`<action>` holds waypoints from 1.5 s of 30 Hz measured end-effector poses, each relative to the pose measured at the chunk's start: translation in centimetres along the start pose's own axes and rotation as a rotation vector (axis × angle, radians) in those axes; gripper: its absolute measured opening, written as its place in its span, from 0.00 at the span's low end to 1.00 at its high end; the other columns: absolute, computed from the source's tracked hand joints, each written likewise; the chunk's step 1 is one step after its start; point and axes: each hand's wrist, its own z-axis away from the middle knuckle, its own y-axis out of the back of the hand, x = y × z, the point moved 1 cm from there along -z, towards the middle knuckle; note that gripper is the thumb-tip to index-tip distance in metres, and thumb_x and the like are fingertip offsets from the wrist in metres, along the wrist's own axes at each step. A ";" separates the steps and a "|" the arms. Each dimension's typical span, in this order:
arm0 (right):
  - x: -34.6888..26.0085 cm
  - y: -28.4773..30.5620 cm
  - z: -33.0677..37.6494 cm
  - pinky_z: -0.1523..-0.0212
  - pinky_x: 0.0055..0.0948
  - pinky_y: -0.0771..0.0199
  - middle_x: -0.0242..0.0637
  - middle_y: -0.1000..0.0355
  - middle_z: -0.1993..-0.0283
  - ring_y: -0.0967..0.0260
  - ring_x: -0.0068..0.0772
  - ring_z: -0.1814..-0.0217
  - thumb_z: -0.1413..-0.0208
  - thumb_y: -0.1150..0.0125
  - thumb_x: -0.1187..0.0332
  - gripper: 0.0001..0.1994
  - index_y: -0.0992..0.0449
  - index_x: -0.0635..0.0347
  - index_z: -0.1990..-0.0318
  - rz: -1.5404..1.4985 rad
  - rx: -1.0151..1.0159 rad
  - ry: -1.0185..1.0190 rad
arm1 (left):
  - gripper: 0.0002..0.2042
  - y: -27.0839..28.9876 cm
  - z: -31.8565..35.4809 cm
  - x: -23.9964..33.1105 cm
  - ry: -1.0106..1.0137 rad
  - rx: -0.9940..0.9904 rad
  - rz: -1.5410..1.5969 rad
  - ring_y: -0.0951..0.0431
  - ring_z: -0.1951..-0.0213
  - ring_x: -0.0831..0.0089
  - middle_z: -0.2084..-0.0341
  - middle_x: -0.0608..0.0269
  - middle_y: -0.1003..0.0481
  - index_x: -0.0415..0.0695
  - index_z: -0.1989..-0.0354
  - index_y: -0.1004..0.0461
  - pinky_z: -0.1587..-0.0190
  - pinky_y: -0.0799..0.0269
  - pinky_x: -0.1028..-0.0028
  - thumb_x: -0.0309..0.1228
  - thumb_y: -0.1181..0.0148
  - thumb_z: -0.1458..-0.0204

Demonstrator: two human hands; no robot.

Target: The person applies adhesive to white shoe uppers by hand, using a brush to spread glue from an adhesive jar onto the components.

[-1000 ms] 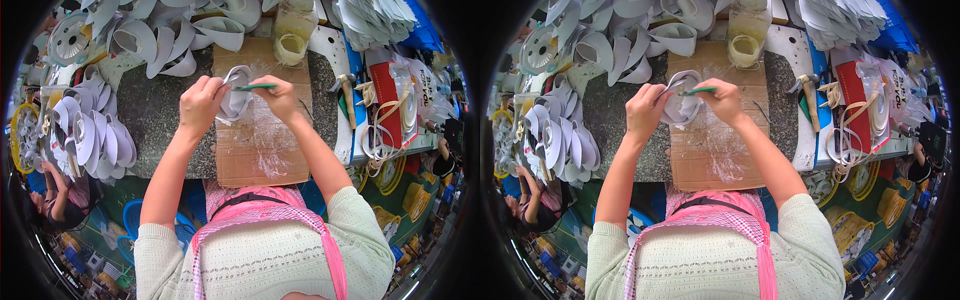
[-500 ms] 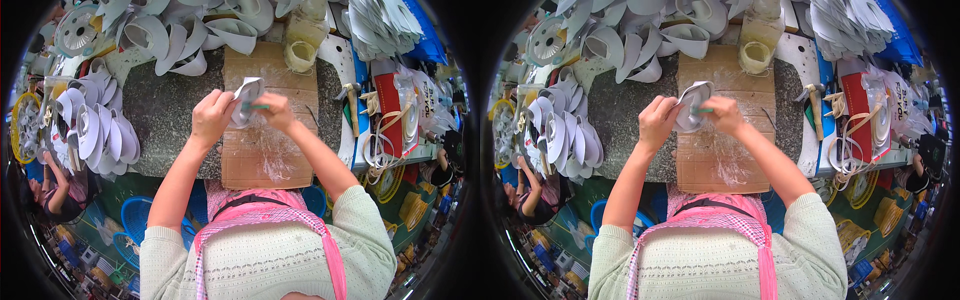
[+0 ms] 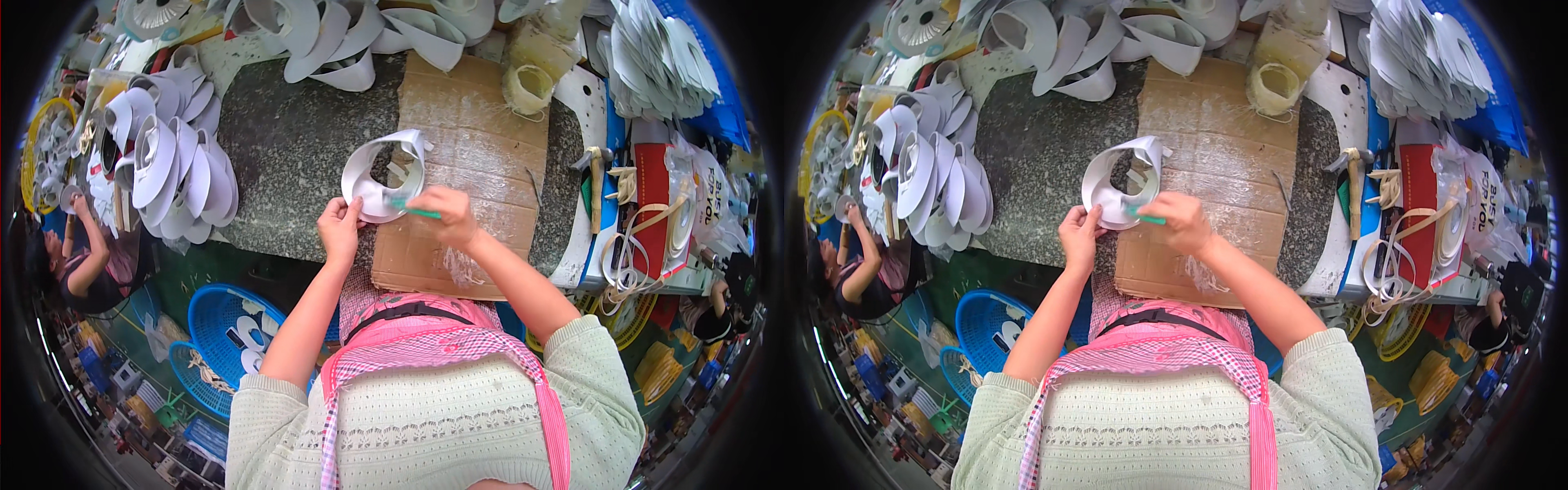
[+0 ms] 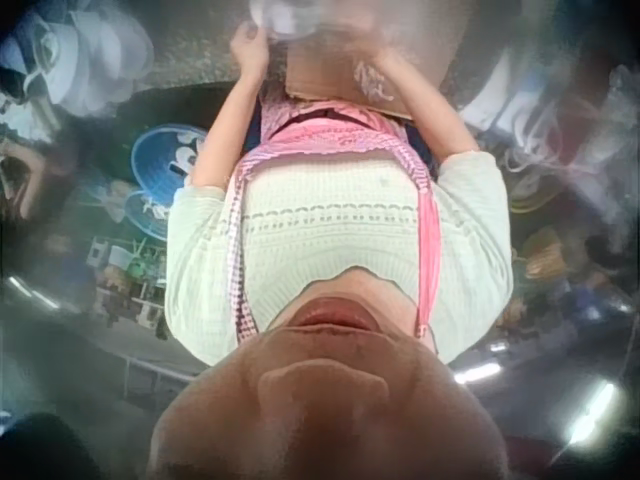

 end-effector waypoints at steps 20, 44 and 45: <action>-1.3 -0.8 -2.5 0.75 0.29 0.33 0.37 0.31 0.77 0.32 0.37 0.75 0.65 0.38 0.76 0.09 0.26 0.59 0.71 0.024 -0.210 0.137 | 0.05 1.3 -0.9 -0.4 0.254 -0.101 0.183 0.27 0.79 0.82 0.80 0.69 0.27 0.44 0.76 0.30 0.77 0.32 0.84 0.30 0.45 0.51; 1.0 4.2 -6.5 0.74 0.27 0.33 0.39 0.30 0.75 0.31 0.35 0.75 0.58 0.41 0.78 0.06 0.26 0.60 0.70 0.089 0.449 -0.038 | 0.09 -7.3 -2.9 15.5 -0.535 -0.231 -0.452 0.30 0.81 0.84 0.84 0.66 0.26 0.37 0.74 0.26 0.77 0.36 0.81 0.32 0.41 0.56; 2.1 4.4 -6.7 0.74 0.27 0.33 0.39 0.30 0.75 0.31 0.35 0.75 0.58 0.41 0.78 0.06 0.26 0.60 0.70 0.102 0.464 -0.037 | 0.09 -8.1 -3.1 15.9 -0.557 -0.246 -0.489 0.31 0.81 0.84 0.84 0.65 0.26 0.37 0.73 0.25 0.77 0.36 0.81 0.32 0.41 0.56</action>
